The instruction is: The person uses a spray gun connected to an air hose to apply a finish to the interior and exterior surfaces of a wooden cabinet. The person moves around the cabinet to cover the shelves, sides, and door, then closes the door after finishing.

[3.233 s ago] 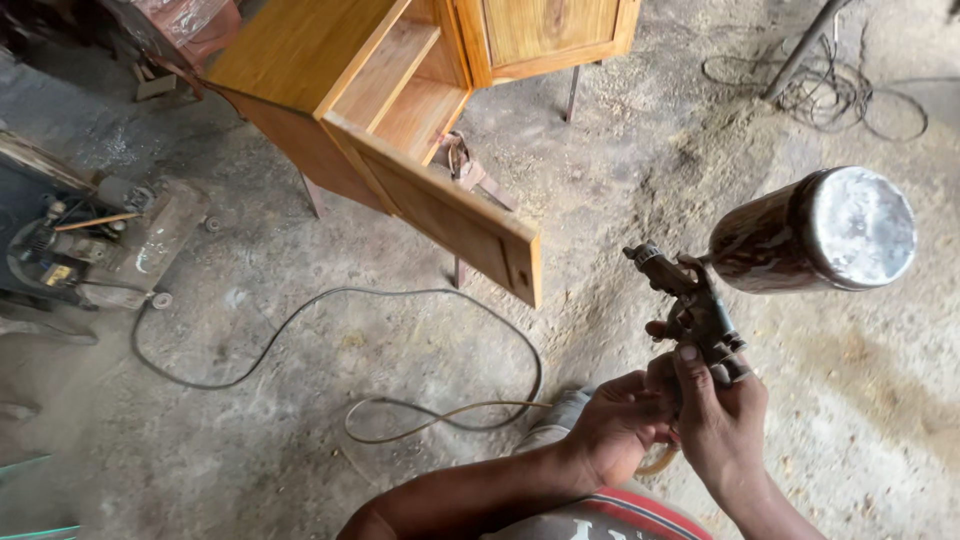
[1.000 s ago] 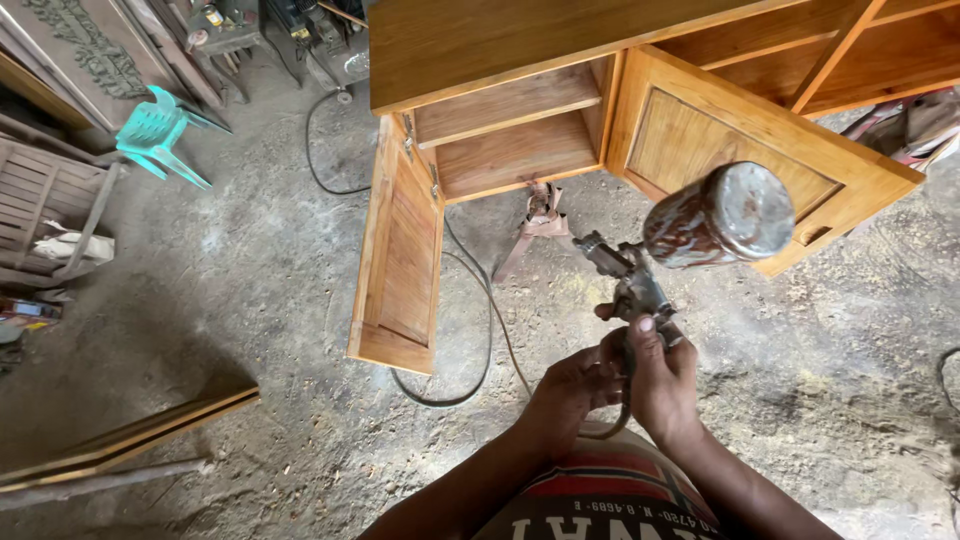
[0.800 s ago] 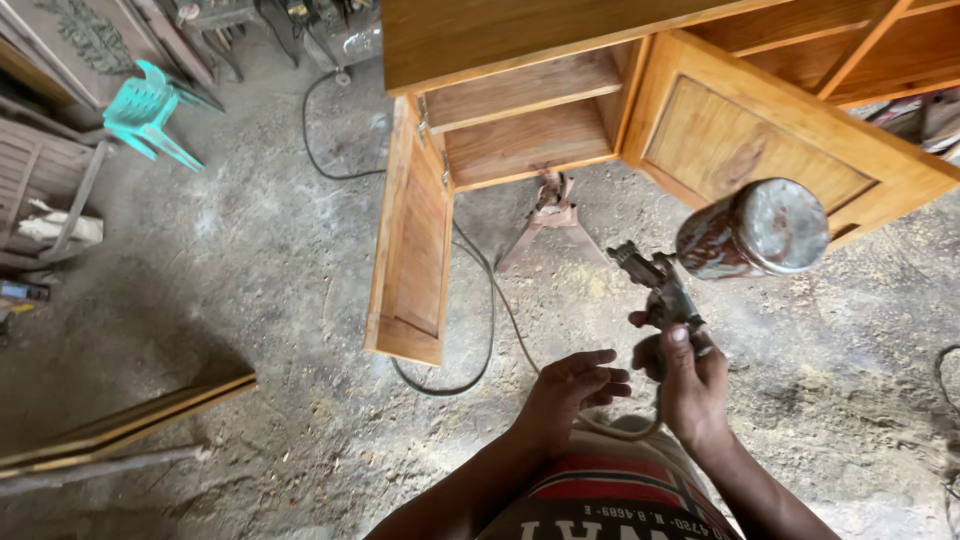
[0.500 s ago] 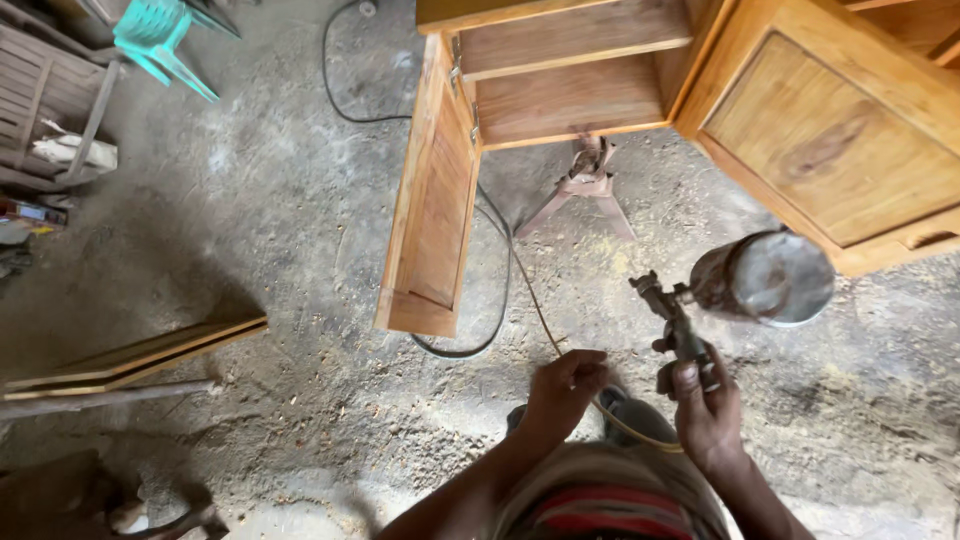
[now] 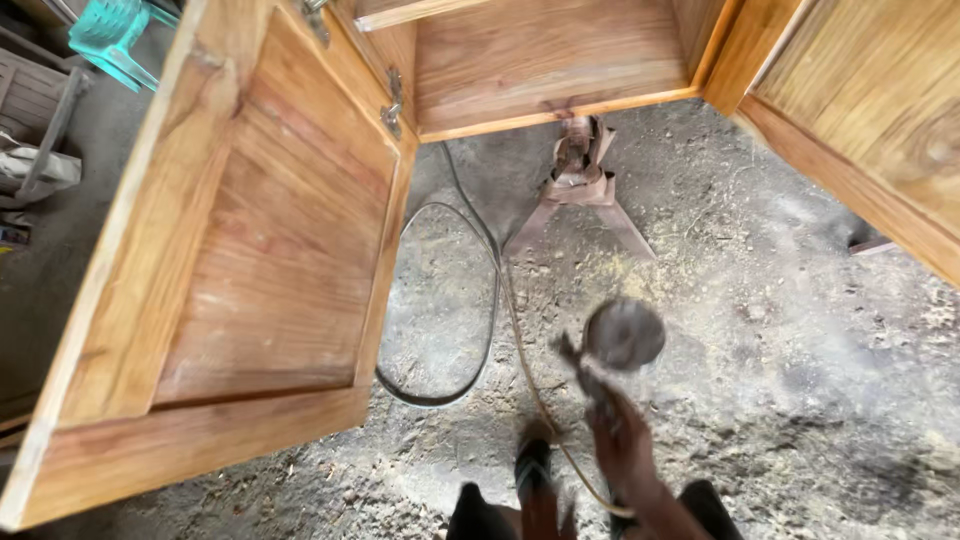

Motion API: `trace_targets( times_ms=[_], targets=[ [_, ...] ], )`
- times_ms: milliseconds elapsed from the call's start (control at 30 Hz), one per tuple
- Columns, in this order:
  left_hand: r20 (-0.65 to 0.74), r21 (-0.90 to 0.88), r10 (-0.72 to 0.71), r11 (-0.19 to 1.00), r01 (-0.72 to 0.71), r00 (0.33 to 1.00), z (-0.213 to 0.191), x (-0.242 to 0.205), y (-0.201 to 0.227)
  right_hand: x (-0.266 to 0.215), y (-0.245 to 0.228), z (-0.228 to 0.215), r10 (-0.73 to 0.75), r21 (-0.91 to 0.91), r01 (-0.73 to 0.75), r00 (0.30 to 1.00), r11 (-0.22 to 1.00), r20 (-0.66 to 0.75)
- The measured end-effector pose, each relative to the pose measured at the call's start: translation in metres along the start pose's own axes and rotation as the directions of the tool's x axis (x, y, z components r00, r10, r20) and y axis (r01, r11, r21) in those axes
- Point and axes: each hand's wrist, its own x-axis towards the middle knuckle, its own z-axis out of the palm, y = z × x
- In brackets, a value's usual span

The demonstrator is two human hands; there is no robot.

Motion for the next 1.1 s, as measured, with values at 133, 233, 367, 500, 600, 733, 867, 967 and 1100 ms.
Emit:
trace_targets(
  times_ms=[133,233,367,500,600,733,867,967,1100],
  targets=[
    [-0.125,-0.018,-0.001,1.000,-0.001,0.992,-0.028,0.044,0.024,-0.037,-0.001,0.004,-0.055,-0.003,0.055,0.998,0.998,0.014],
    [-0.242,-0.053,0.054,0.996,-0.069,0.969,-0.054,0.101,0.026,-0.001,-0.020,0.023,-0.123,0.011,0.122,0.992,0.992,0.011],
    [-0.413,-0.146,0.087,0.976,-0.160,0.907,-0.055,0.109,0.035,0.023,-0.019,0.027,-0.256,0.008,0.256,0.966,0.967,0.043],
    [-0.456,-0.255,0.197,0.905,-0.340,0.868,-0.035,0.148,0.008,0.070,-0.001,0.029,-0.149,0.195,0.127,0.983,0.973,0.104],
    [-0.385,-0.273,0.309,0.862,-0.427,0.870,-0.010,0.171,-0.008,0.097,0.021,0.036,-0.044,0.296,-0.008,0.985,0.955,0.169],
    [-0.380,-0.163,0.505,0.788,-0.594,0.775,0.011,0.176,-0.029,0.127,0.055,0.041,-0.153,0.085,0.146,0.984,0.986,0.094],
    [-0.333,-0.135,0.479,0.828,-0.544,0.812,0.014,0.166,-0.047,0.134,0.083,0.050,-0.364,0.061,0.361,0.930,0.931,0.056],
    [-0.308,-0.095,0.479,0.844,-0.528,0.822,0.013,0.160,-0.048,0.139,0.090,0.049,-0.435,-0.034,0.436,0.899,0.899,0.042],
    [-0.251,-0.123,0.498,0.834,-0.538,0.830,0.003,0.169,-0.046,0.142,0.082,0.044,-0.460,0.005,0.462,0.882,0.887,0.102]
  ],
)
